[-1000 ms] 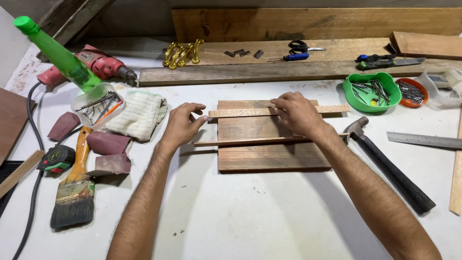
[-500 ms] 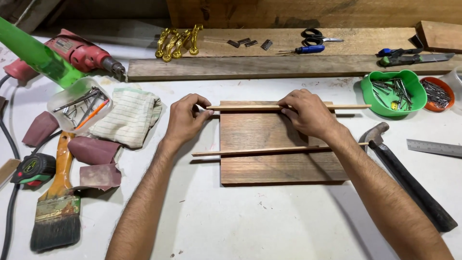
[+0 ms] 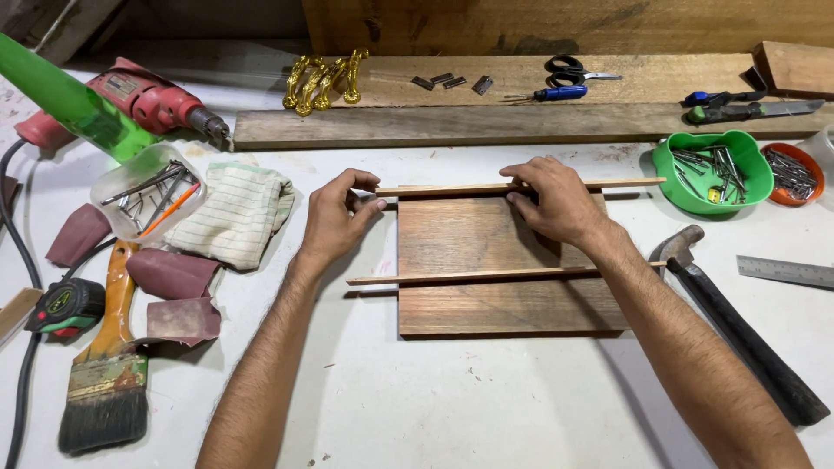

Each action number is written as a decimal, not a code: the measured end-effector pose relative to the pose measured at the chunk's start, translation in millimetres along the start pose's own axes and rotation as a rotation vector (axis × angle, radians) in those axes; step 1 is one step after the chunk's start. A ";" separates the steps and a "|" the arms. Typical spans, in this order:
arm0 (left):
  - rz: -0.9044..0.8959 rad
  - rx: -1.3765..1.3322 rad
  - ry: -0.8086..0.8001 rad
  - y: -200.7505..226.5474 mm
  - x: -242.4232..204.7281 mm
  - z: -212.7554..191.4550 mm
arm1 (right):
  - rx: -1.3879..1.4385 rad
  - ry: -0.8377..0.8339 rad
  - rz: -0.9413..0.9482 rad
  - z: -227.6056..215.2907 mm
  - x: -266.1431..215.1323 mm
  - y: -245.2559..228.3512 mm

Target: The person assembles a small wooden lattice frame on a workbench. They pick thin wood strips from a pile, position them across a wooden base board, hold a strip upright against the base, and hammer nails to fasten the strips, repeating the positioning and nailing for additional strips.

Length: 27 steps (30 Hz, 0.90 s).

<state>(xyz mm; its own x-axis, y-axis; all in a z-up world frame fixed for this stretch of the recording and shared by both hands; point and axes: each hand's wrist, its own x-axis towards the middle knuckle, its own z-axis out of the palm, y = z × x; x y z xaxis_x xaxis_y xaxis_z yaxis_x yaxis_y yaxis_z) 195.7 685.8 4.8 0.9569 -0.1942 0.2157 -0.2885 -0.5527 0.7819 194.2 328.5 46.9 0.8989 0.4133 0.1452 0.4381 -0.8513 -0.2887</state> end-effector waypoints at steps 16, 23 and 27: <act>-0.012 0.090 0.042 26.3 -12.9 -21.0 | -0.017 -0.006 0.069 -23.9 -12.3 -1.8; -0.008 0.174 -0.014 67.9 -22.2 -16.9 | -0.059 -0.050 0.102 -21.8 -27.1 6.3; -0.037 0.447 -0.106 53.7 -18.7 -2.3 | -0.161 -0.065 0.089 -7.7 -28.9 15.6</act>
<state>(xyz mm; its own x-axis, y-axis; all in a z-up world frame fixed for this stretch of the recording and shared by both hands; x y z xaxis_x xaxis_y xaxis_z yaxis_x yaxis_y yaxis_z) 162.4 661.7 44.1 0.9650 -0.2365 0.1136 -0.2621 -0.8517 0.4537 175.1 300.8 45.5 0.9349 0.3493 0.0630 0.3548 -0.9241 -0.1420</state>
